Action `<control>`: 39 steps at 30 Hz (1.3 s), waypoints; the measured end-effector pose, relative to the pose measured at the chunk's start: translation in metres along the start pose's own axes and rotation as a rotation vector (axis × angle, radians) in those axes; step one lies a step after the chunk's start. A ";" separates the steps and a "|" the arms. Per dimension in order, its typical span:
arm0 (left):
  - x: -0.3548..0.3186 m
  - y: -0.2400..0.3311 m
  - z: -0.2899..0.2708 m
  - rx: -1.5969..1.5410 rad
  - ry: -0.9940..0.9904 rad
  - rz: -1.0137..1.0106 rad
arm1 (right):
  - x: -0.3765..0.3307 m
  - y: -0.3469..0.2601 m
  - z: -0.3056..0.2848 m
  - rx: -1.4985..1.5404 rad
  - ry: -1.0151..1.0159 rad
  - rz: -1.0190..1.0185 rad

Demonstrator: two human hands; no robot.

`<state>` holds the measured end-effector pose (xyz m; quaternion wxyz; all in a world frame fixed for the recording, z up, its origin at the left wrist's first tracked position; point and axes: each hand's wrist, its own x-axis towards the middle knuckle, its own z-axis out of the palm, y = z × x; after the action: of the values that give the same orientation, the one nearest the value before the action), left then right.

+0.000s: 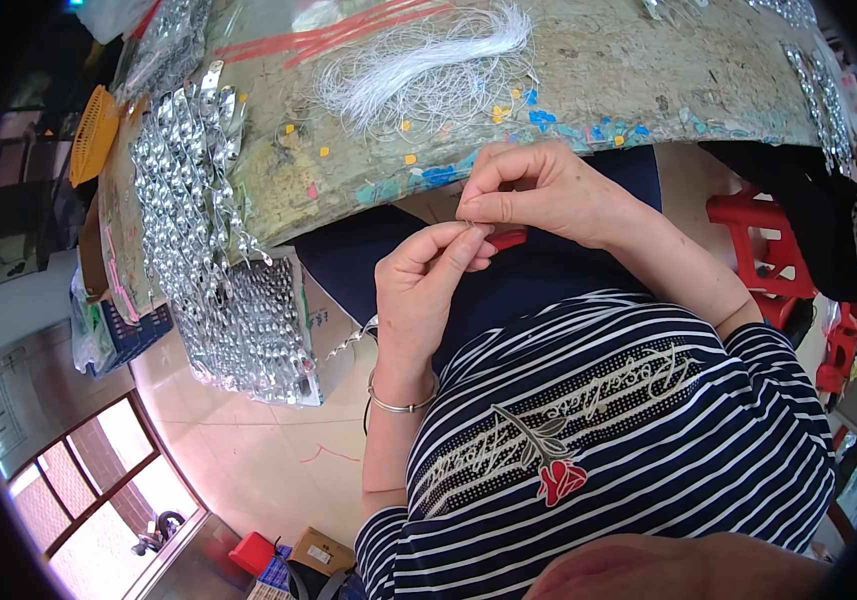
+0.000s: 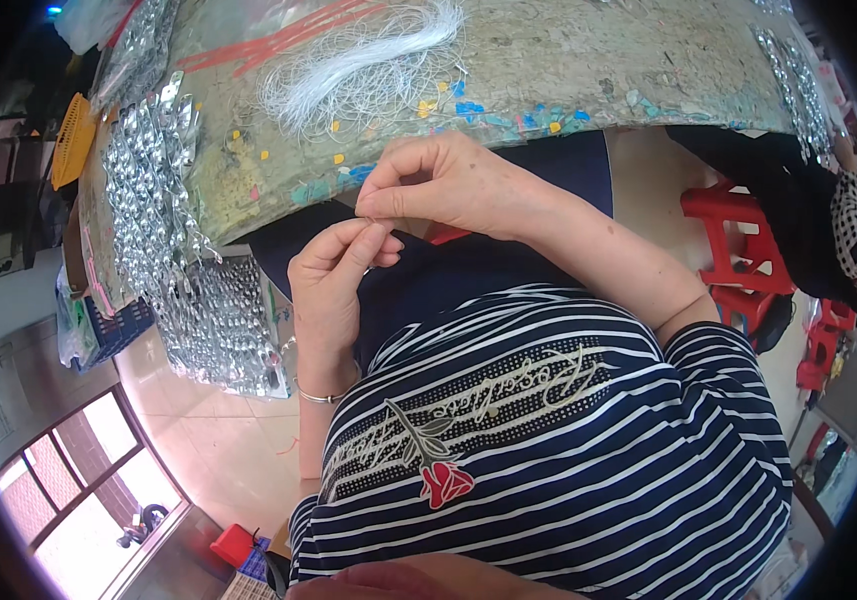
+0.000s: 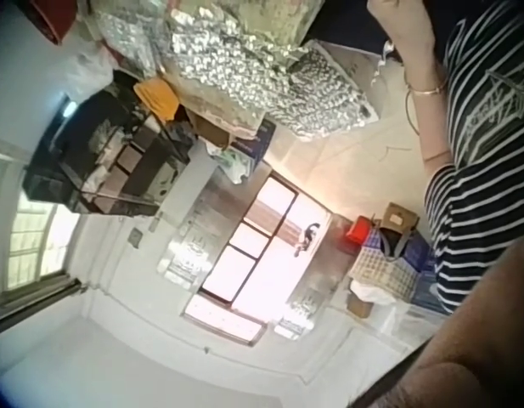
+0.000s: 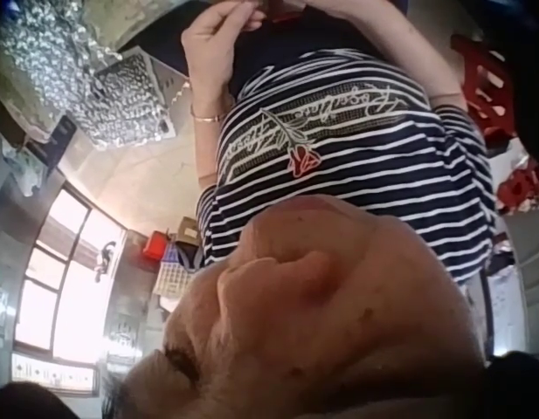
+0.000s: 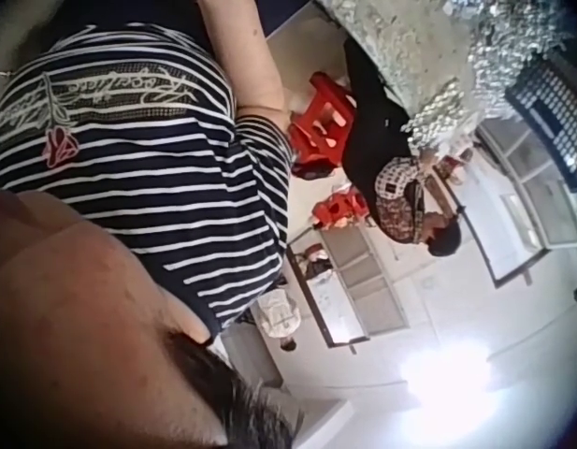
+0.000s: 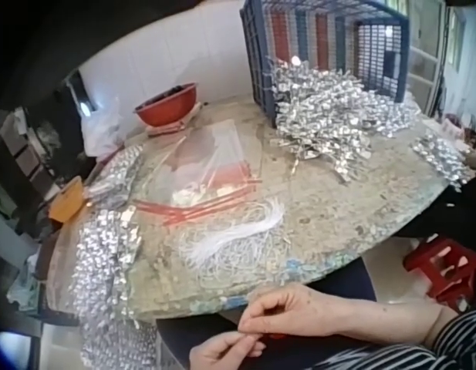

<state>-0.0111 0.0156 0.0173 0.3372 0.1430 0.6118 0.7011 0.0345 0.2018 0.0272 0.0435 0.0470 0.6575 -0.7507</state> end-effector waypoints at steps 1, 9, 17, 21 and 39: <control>0.000 0.000 0.000 -0.001 0.000 -0.001 | 0.000 0.000 0.000 -0.001 0.002 0.006; 0.002 -0.003 -0.002 -0.250 0.064 -0.041 | -0.001 -0.001 0.003 0.051 0.011 0.065; 0.000 -0.002 0.000 -0.130 0.165 0.006 | -0.002 0.000 0.000 0.040 0.059 0.014; 0.000 -0.003 -0.001 -0.141 0.146 -0.006 | -0.005 0.003 -0.003 -0.005 0.038 0.017; -0.001 -0.006 -0.003 -0.221 0.102 -0.030 | -0.002 0.007 0.001 -0.022 0.044 0.011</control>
<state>-0.0105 0.0125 0.0112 0.3295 0.0599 0.5492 0.7657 0.0373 0.1997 0.0205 0.0336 0.0664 0.6663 -0.7420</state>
